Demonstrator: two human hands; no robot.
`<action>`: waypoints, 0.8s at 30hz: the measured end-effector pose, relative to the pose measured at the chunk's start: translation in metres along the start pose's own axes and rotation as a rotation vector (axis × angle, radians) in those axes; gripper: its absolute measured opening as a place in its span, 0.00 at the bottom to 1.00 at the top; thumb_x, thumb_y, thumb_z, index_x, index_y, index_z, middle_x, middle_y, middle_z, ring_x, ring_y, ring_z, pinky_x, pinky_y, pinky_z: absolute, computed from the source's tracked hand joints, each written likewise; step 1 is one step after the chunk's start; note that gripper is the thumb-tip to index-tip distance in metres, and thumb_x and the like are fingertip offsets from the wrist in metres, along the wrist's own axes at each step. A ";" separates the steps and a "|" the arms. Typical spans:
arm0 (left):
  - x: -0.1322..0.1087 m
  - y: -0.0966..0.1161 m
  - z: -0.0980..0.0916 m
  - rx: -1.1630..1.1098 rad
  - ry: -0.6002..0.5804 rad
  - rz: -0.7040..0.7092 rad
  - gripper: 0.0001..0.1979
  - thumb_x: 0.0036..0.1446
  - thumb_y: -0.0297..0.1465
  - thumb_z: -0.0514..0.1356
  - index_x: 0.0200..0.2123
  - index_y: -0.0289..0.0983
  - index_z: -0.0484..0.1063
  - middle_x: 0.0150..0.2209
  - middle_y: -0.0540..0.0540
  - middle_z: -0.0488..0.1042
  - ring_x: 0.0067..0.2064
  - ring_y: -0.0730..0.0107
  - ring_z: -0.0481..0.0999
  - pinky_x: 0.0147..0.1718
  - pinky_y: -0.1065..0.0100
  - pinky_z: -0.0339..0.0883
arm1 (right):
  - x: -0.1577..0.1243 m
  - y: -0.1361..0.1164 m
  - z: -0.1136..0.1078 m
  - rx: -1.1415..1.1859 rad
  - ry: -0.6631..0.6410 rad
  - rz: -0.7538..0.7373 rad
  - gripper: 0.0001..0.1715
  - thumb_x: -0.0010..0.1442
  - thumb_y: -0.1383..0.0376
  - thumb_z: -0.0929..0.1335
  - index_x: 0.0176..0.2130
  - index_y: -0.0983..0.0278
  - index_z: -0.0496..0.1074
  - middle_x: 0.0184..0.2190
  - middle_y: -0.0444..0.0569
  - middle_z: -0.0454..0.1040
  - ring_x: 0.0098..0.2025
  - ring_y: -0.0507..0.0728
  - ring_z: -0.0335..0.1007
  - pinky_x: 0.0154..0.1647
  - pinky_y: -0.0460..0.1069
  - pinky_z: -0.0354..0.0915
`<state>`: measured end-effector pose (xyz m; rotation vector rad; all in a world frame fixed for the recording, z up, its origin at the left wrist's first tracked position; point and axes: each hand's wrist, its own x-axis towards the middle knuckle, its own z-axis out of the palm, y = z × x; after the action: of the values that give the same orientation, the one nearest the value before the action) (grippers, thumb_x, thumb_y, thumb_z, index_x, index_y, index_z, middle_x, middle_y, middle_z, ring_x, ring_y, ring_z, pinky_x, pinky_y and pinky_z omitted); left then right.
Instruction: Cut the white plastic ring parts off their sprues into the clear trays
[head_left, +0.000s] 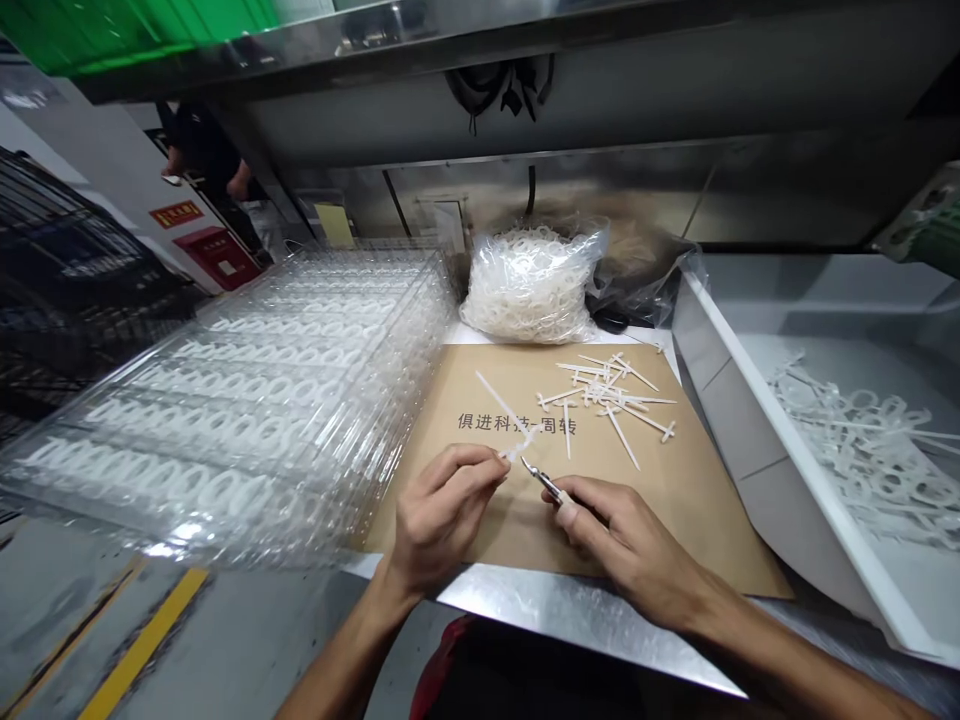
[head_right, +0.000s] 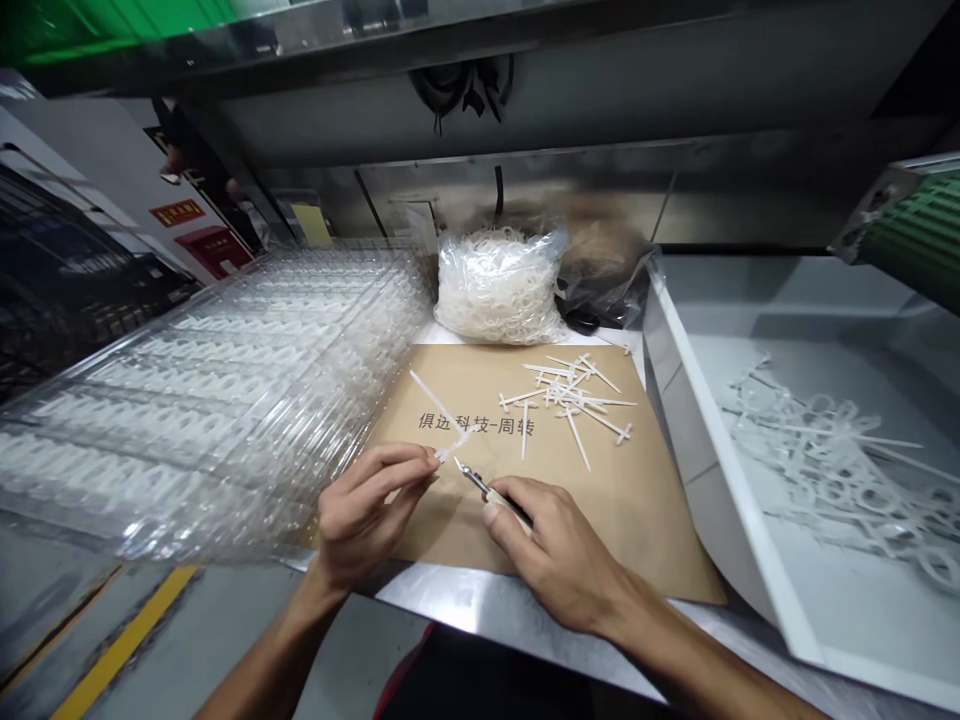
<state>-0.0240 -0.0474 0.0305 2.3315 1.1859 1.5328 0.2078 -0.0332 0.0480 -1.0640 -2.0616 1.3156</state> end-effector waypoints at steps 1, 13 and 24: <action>-0.001 0.000 -0.001 0.031 -0.012 0.033 0.18 0.58 0.14 0.61 0.47 0.38 0.76 0.41 0.44 0.76 0.44 0.68 0.78 0.43 0.66 0.76 | 0.001 0.000 0.000 0.002 -0.006 0.006 0.15 0.72 0.59 0.60 0.38 0.64 0.70 0.31 0.45 0.72 0.31 0.53 0.66 0.30 0.46 0.59; -0.010 -0.004 0.000 0.087 -0.026 0.108 0.21 0.58 0.13 0.59 0.49 0.39 0.75 0.42 0.43 0.74 0.47 0.63 0.77 0.44 0.60 0.77 | 0.003 0.000 0.001 0.008 -0.020 0.017 0.16 0.71 0.57 0.61 0.38 0.64 0.71 0.28 0.44 0.70 0.28 0.52 0.64 0.28 0.47 0.58; -0.012 -0.002 0.005 0.142 -0.020 0.153 0.17 0.60 0.16 0.58 0.48 0.40 0.75 0.41 0.44 0.74 0.46 0.63 0.77 0.43 0.60 0.77 | 0.002 0.002 0.003 -0.077 0.006 -0.004 0.17 0.72 0.59 0.60 0.32 0.63 0.66 0.28 0.43 0.69 0.31 0.53 0.64 0.32 0.48 0.57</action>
<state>-0.0237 -0.0525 0.0184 2.5777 1.1721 1.5127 0.2052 -0.0330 0.0449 -1.0954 -2.1243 1.2383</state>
